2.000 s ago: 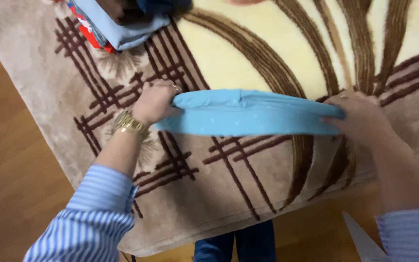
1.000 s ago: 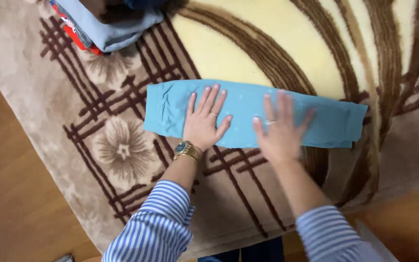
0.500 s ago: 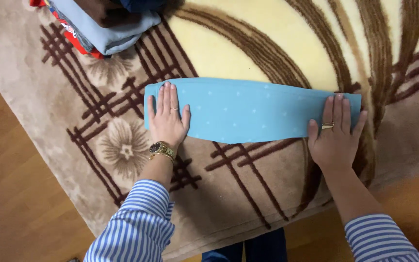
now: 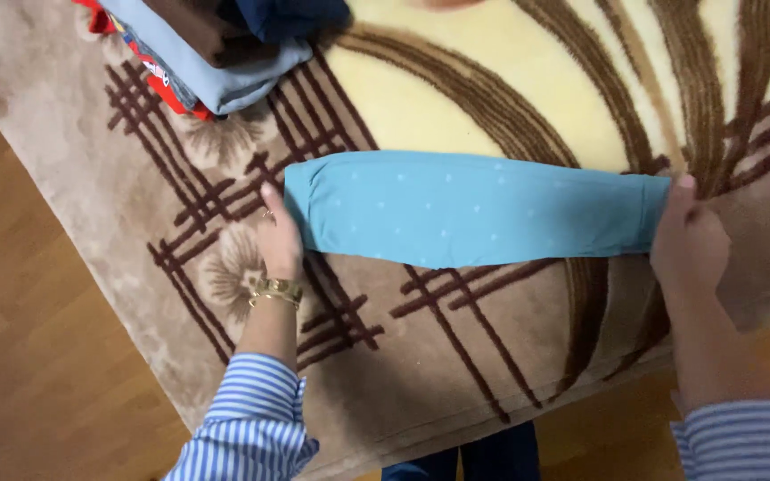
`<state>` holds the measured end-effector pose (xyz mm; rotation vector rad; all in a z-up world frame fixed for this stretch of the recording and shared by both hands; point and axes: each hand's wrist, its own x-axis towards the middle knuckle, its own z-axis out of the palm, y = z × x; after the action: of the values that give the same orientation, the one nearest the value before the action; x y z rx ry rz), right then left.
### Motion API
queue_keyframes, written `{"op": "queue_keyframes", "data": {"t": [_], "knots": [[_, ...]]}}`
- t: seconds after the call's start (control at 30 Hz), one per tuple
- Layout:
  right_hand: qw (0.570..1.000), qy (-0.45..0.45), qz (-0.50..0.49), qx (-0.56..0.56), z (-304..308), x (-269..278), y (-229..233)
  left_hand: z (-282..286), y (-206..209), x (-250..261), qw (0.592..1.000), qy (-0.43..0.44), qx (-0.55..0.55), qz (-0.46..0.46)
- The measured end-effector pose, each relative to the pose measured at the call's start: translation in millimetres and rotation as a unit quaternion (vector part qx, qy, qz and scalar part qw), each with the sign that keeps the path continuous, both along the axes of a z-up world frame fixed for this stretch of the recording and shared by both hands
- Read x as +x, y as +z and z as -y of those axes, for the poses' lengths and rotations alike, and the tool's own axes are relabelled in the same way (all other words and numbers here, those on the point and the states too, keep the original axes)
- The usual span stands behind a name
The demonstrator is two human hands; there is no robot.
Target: Folding various items of clothing on a bed and placing them neatly into a closet shelf.
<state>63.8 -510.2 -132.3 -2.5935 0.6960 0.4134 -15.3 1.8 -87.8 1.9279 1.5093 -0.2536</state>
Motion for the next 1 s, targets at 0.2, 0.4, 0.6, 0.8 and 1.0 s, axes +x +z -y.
{"op": "queue_keyframes", "data": {"t": [0.2, 0.4, 0.6, 0.8, 1.0], "knots": [[0.991, 0.095, 0.091, -0.027, -9, 5, -49, -24, -52, 12, 0.971, -0.2, 0.106, 0.077], [0.968, 0.155, 0.052, -0.192, -2, 6, -51, -35, -79, -2, 0.937, -0.278, 0.196, 0.076], [0.979, 0.107, 0.048, -0.166, -24, -2, -24, -44, -84, -10, 0.952, -0.257, 0.157, 0.064], [0.866, 0.422, 0.264, -0.054, -129, -72, 25, -48, -73, -57, 0.941, -0.103, -0.063, 0.315], [0.892, 0.451, 0.04, -0.001, -230, -91, 17, 30, 22, -58, 0.837, 0.228, -0.333, 0.37]]}}
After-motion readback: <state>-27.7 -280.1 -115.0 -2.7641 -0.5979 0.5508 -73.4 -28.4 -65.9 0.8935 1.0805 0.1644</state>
